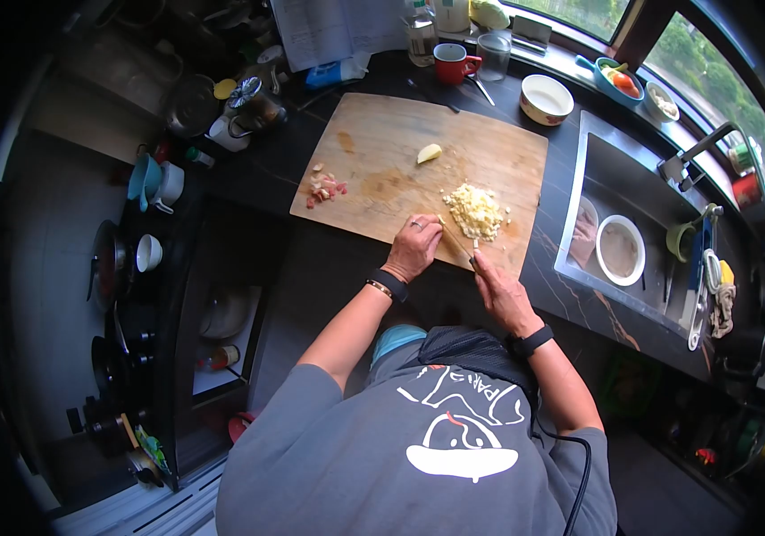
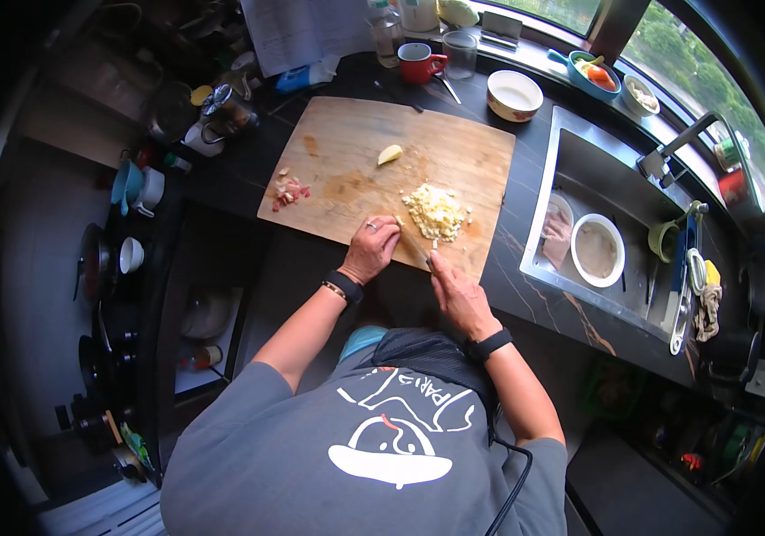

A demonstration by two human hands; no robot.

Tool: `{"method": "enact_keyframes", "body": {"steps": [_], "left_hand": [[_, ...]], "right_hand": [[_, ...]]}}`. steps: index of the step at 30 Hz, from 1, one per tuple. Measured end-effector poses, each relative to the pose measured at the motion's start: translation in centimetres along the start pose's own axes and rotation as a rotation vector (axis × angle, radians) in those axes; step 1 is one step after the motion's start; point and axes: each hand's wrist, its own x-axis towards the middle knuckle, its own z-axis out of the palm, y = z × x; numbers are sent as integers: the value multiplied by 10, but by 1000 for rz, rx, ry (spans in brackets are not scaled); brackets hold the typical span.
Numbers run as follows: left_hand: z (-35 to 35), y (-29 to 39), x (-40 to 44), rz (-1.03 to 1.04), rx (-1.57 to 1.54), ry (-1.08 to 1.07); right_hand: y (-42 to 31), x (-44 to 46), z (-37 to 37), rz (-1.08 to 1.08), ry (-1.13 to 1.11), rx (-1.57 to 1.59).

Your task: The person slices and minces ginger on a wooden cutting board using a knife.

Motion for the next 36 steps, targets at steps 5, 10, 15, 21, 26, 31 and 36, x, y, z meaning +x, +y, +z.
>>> {"method": "enact_keyframes", "body": {"steps": [5, 10, 15, 21, 26, 31, 36], "left_hand": [[2, 1, -2, -16, -15, 30], [4, 0, -3, -38, -25, 37], [5, 0, -4, -40, -23, 62], [6, -1, -6, -44, -26, 58], [4, 0, -5, -14, -2, 96], [5, 0, -4, 2, -22, 104], [4, 0, -3, -13, -24, 98]], "right_hand": [[3, 4, 9, -47, 50, 8], [3, 11, 17, -30, 40, -16], [3, 25, 21, 15, -1, -3], [9, -4, 3, -27, 13, -5], [-1, -30, -42, 135, -166, 90], [-7, -19, -41, 51, -60, 110], [-6, 7, -14, -54, -35, 56]]}}
